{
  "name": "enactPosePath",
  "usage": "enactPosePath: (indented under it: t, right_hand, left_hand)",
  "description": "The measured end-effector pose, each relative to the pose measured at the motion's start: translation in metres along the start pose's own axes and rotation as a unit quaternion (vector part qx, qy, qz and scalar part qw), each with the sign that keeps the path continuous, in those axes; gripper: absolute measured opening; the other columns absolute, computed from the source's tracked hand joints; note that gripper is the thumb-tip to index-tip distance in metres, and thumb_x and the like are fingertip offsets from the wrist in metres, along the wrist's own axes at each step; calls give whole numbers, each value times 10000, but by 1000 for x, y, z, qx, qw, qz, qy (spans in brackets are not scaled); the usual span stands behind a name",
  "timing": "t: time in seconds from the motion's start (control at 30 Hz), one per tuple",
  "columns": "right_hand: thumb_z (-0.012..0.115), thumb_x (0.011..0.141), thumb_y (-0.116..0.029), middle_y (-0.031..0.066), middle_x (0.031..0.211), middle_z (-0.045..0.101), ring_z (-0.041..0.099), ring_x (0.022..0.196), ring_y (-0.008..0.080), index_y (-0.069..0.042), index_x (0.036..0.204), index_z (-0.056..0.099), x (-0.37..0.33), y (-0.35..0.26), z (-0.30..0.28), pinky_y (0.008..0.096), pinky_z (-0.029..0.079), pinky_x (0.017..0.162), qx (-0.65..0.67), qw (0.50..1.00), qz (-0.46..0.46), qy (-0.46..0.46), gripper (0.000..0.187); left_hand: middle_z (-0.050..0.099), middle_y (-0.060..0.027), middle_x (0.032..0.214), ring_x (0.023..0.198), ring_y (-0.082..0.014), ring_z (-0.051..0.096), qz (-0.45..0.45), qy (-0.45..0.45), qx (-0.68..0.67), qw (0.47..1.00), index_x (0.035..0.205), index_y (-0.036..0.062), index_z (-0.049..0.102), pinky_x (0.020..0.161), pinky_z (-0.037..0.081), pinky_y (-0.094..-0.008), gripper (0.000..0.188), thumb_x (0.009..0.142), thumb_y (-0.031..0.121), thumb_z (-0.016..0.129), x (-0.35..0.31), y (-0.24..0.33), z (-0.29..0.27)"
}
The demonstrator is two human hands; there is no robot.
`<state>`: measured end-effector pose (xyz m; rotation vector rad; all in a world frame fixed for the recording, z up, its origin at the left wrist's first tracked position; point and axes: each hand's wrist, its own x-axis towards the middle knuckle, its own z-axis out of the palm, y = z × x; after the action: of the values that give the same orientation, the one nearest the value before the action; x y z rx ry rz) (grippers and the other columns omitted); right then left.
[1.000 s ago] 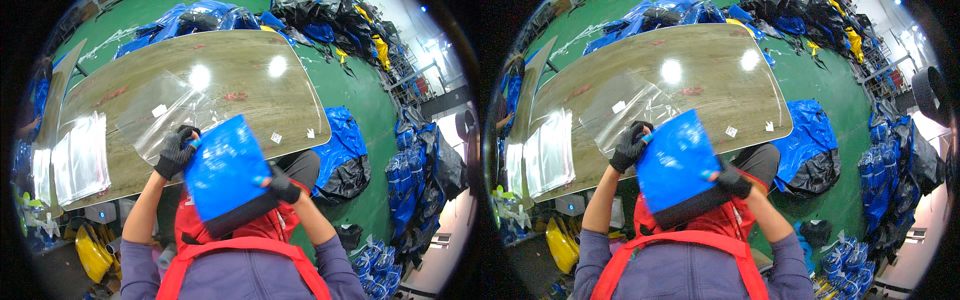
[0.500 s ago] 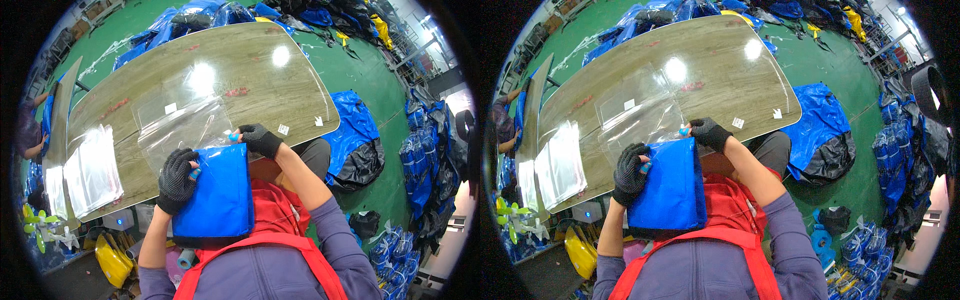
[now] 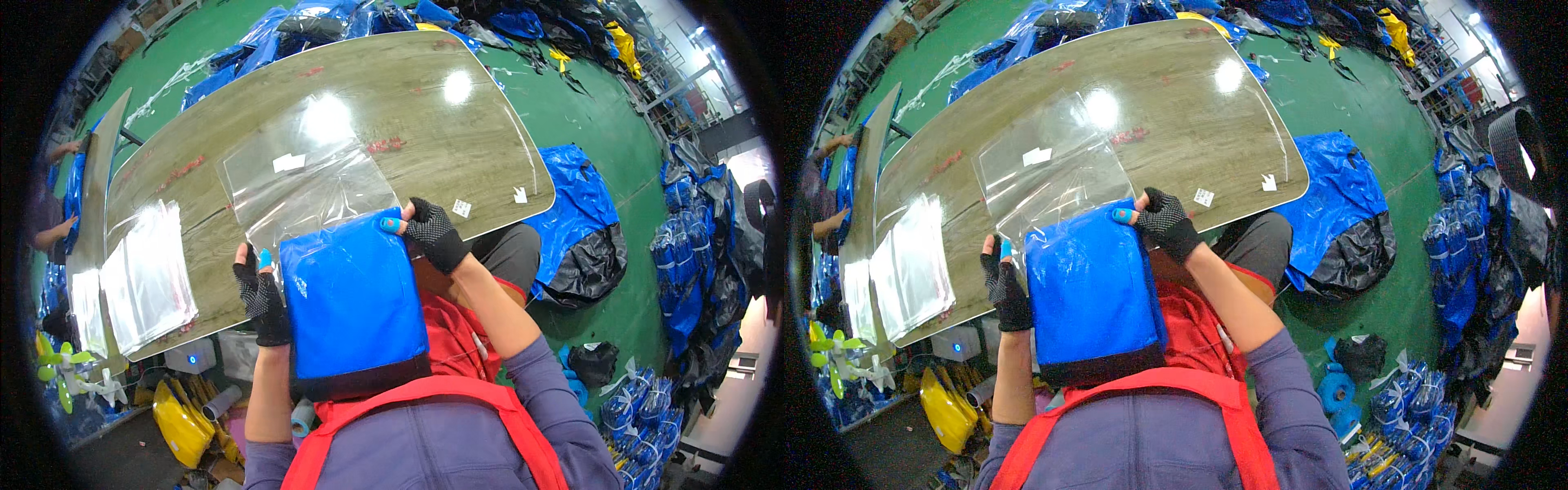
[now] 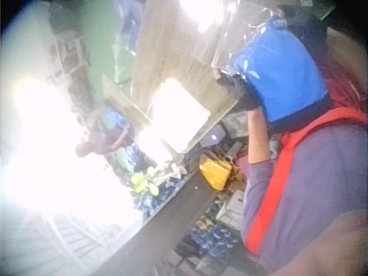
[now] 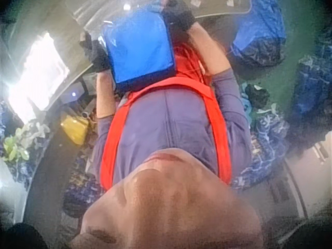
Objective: The person repeatedly folds blue and black soft goods on a table and places them into clear plastic bags. The person handles the items one at a time, folding them compactly and sealing them in bags throughout the clip.
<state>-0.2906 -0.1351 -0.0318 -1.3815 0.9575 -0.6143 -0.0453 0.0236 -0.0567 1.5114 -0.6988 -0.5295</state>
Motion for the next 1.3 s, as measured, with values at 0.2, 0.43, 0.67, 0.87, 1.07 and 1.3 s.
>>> enactPosePath:
  t: [0.2,0.43,0.67,0.87,1.07,1.3]
  right_hand:
    - [768,800,-199,-20,814,593,526,703,55,-70,905,622,6,-3,-2,222,455,656,146,983,65,-88,221]
    - [744,828,-214,22,784,631,571,736,90,-33,898,673,1,-10,-11,235,473,668,129,991,-17,-39,207]
    - [674,887,-236,71,846,687,623,765,127,-9,982,687,-16,-7,1,272,500,701,-95,976,-152,126,246]
    - [630,915,-208,121,927,698,640,827,148,-21,1042,681,-56,13,6,290,503,751,-101,976,-98,169,231]
    - [565,950,-220,122,878,638,598,800,177,-18,1105,649,-46,33,-22,320,462,729,-106,988,-112,29,268]
    - [595,860,-216,190,827,585,589,752,385,-32,899,629,-76,28,-32,442,480,705,-361,920,-149,-24,191]
  left_hand:
    - [520,-141,1283,1097,-187,518,-205,-5,-34,978,1414,10,331,948,419,-311,540,920,127,516,14,-9,-17]
    - [583,-124,1125,918,-190,591,-200,-152,-83,964,1403,85,368,803,515,-298,685,822,197,713,19,21,-9]
    - [556,-154,1177,1008,-229,575,-212,-139,-88,963,1420,90,325,837,521,-346,738,820,229,730,6,21,-3]
    - [542,-174,1214,1024,-242,578,-222,-137,-87,961,1414,89,327,846,523,-353,706,839,219,716,-4,19,1]
    - [540,-176,1221,1029,-237,578,-206,-152,-77,963,1403,75,338,853,518,-345,689,844,225,710,-8,20,5]
    - [549,-153,1212,1037,-223,575,-202,-187,-72,959,1362,52,383,855,512,-338,659,833,258,718,-15,19,-10]
